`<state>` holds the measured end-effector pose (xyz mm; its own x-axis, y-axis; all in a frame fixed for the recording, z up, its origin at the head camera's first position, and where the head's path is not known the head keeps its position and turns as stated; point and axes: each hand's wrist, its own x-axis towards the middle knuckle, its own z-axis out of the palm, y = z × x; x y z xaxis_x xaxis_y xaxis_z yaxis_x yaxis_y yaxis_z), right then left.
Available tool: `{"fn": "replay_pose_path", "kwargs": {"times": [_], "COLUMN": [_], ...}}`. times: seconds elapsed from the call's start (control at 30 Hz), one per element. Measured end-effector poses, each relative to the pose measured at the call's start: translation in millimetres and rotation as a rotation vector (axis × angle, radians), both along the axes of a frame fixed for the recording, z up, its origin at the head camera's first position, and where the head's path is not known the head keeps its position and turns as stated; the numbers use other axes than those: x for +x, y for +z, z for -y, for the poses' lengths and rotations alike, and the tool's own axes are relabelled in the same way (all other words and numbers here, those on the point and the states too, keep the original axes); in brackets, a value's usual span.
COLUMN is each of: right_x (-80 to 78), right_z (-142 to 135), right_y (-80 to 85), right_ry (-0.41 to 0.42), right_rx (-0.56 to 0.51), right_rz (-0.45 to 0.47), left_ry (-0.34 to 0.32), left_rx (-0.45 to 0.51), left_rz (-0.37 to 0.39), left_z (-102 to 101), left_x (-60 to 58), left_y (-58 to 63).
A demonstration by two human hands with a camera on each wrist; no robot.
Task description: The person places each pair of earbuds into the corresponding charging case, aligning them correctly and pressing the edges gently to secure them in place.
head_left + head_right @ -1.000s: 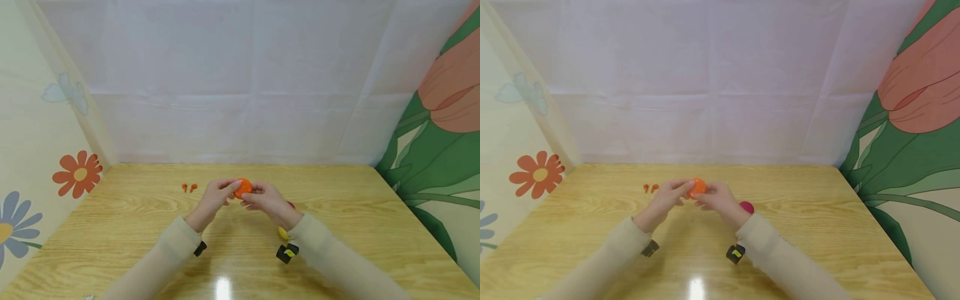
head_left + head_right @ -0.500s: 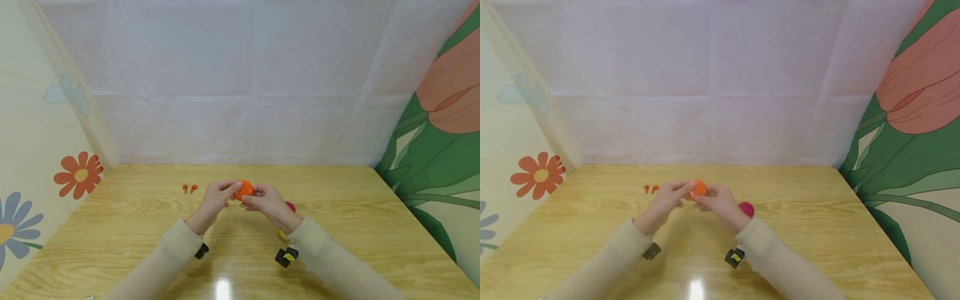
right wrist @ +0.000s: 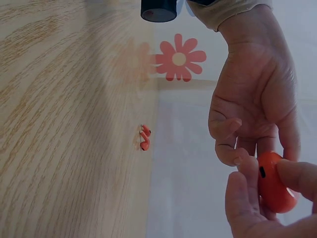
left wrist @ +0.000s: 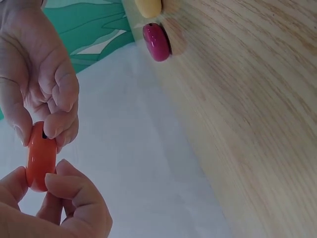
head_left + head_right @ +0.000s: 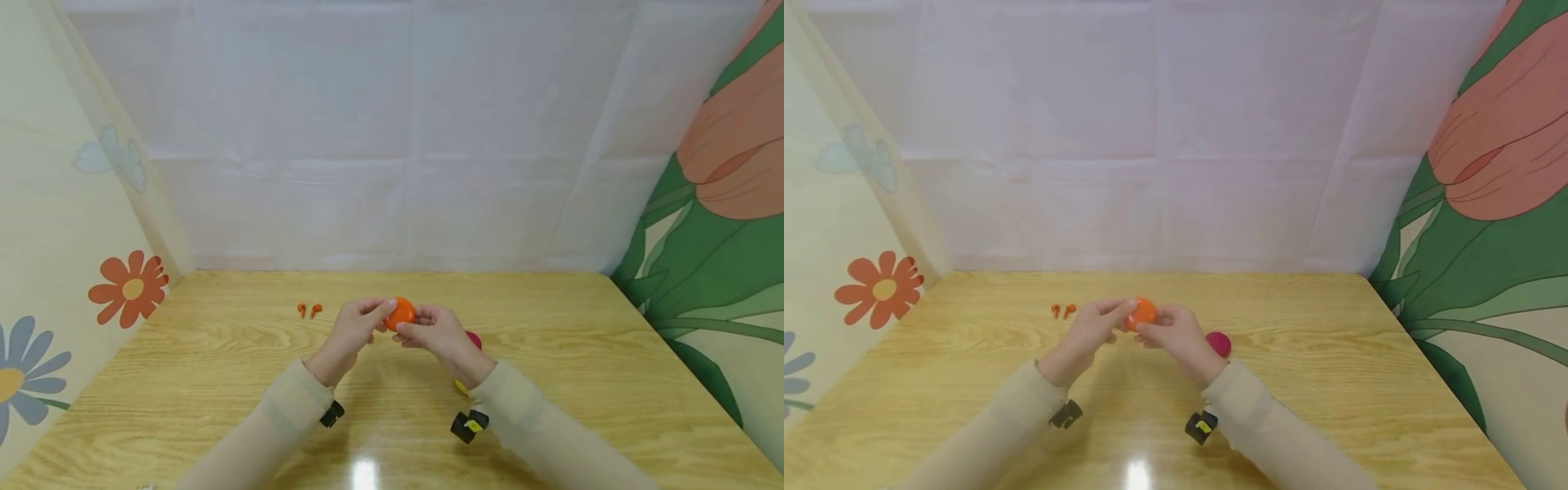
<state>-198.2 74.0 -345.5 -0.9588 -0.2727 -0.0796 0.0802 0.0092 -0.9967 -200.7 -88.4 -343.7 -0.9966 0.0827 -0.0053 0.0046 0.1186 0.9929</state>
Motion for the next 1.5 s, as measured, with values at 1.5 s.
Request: {"fn": "replay_pose_path", "kwargs": {"times": [1.5], "right_x": [7.8], "right_z": [2.9], "right_y": [-2.0], "right_ry": [-0.022], "right_rx": [0.013], "right_rz": [0.002], "left_ry": [0.039], "left_rx": [0.017], "left_rz": [0.018], "left_z": [1.6], "left_x": [4.4], "left_y": [-3.5]}}
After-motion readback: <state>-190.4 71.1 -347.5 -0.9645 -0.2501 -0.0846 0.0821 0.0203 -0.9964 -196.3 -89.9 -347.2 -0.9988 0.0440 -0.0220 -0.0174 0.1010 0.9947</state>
